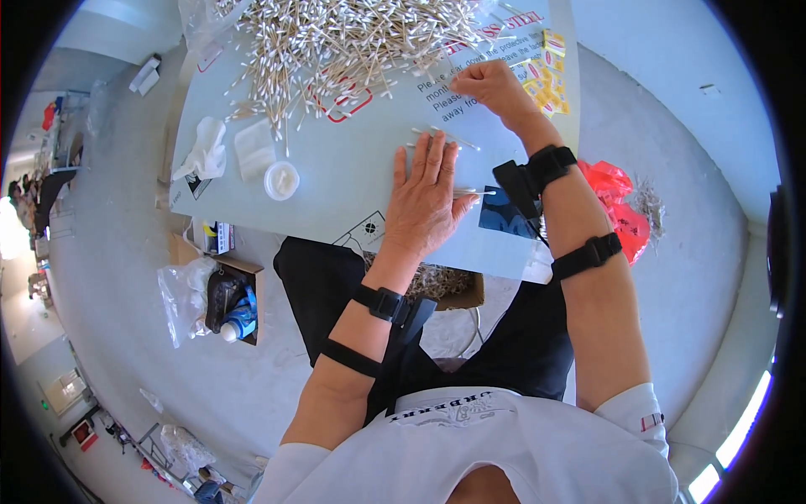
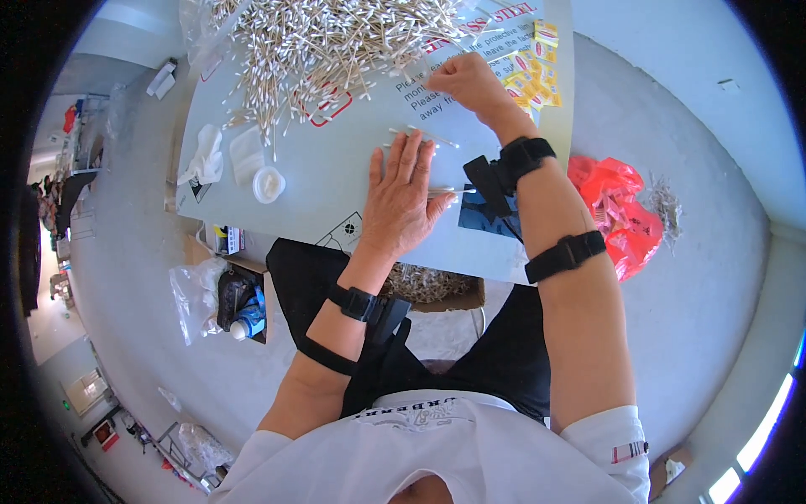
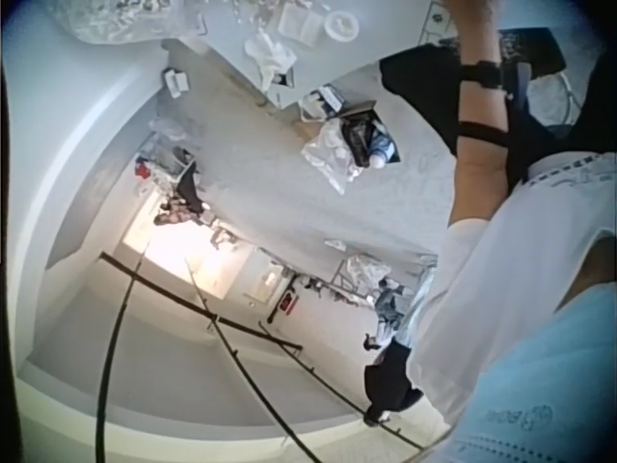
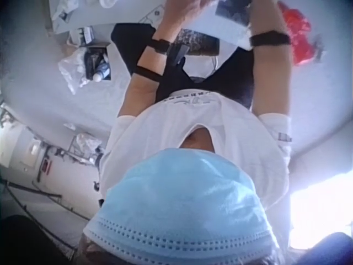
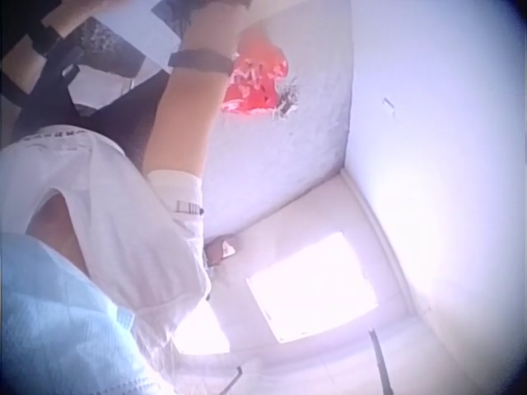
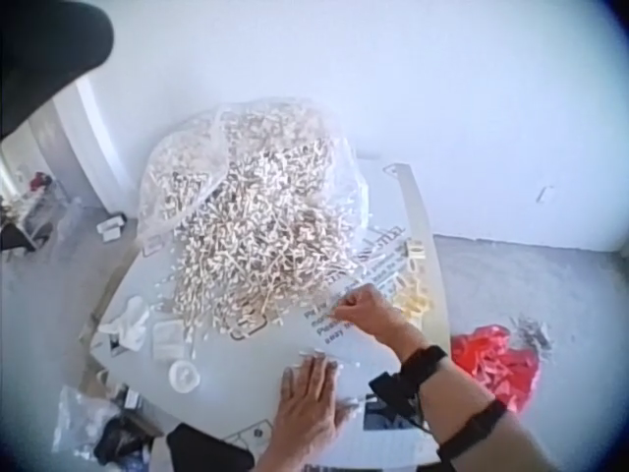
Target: Gathering cotton swabs into bundles and placing them into plastic bags.
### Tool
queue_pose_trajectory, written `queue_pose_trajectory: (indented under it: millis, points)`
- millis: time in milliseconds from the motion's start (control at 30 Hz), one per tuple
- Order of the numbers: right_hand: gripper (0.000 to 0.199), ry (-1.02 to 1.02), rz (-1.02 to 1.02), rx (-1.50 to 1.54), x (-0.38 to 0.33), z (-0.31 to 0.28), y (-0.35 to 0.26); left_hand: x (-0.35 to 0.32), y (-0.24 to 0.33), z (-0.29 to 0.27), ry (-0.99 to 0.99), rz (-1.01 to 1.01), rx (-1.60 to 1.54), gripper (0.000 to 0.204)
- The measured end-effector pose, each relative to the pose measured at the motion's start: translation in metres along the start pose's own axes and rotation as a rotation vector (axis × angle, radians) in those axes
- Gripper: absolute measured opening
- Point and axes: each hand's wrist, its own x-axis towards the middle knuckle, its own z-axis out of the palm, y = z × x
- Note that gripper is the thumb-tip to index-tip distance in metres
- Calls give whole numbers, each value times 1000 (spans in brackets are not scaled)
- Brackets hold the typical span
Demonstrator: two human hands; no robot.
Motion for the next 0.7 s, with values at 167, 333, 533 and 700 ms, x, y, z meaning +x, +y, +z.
queue_pose_trajectory:
  millis: [167, 333, 533, 700]
  points:
    - [20, -93, -22, -380, -19, -24, -10, 0, 1, 2, 27, 10, 6, 74]
    - [12, 94, -336, -628, -34, -12, 1, 2, 1, 1, 19, 17, 30, 75]
    - [6, 63, -355, -589, -58, 7, 10, -1, 2, 0, 71, 9, -26, 79]
    - [5, 62, -362, -580, -72, 20, 9, -1, 2, -2, 44, 0, -32, 83]
